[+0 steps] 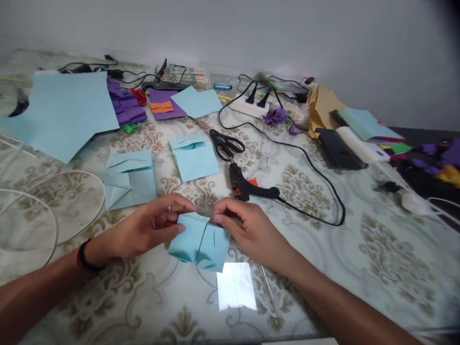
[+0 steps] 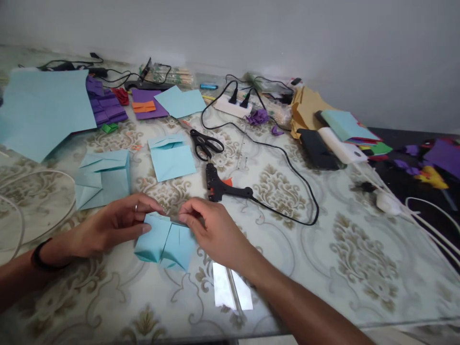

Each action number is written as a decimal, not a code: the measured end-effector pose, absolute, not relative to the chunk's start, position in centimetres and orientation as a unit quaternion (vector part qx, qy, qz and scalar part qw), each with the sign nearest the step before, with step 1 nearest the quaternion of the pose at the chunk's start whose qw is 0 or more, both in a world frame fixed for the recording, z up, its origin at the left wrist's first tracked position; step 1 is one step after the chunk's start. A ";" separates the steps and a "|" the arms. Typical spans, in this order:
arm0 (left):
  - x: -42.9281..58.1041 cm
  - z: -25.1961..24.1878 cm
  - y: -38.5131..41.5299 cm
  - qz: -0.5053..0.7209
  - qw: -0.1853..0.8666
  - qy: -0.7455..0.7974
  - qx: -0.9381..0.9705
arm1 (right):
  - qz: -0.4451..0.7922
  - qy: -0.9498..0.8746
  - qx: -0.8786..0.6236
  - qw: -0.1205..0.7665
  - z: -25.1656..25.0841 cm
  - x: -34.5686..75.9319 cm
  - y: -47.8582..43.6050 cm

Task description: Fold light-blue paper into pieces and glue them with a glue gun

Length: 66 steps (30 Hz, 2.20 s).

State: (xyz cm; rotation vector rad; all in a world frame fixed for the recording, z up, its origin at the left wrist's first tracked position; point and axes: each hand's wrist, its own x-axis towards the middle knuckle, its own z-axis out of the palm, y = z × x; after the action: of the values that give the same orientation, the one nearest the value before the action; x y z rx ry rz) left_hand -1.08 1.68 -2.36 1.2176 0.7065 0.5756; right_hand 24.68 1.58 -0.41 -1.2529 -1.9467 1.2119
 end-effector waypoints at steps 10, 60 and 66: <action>-1.0 -1.9 1.9 0.267 0.737 0.319 0.532 | 0.411 -0.702 -0.474 0.338 -0.8 26.2 2.1; -0.2 -1.9 1.4 0.237 0.643 0.388 0.616 | 0.527 -0.657 -0.480 0.245 -1.1 22.9 0.2; -0.5 -1.3 1.5 0.153 0.574 0.416 0.689 | 0.528 -0.661 -0.465 0.260 -1.1 22.9 0.1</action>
State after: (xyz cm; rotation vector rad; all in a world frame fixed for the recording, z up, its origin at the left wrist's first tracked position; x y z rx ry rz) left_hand -0.50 1.54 -1.32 1.6146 0.9742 0.3596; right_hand 22.94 0.06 -1.14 -1.2611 -1.7907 1.4312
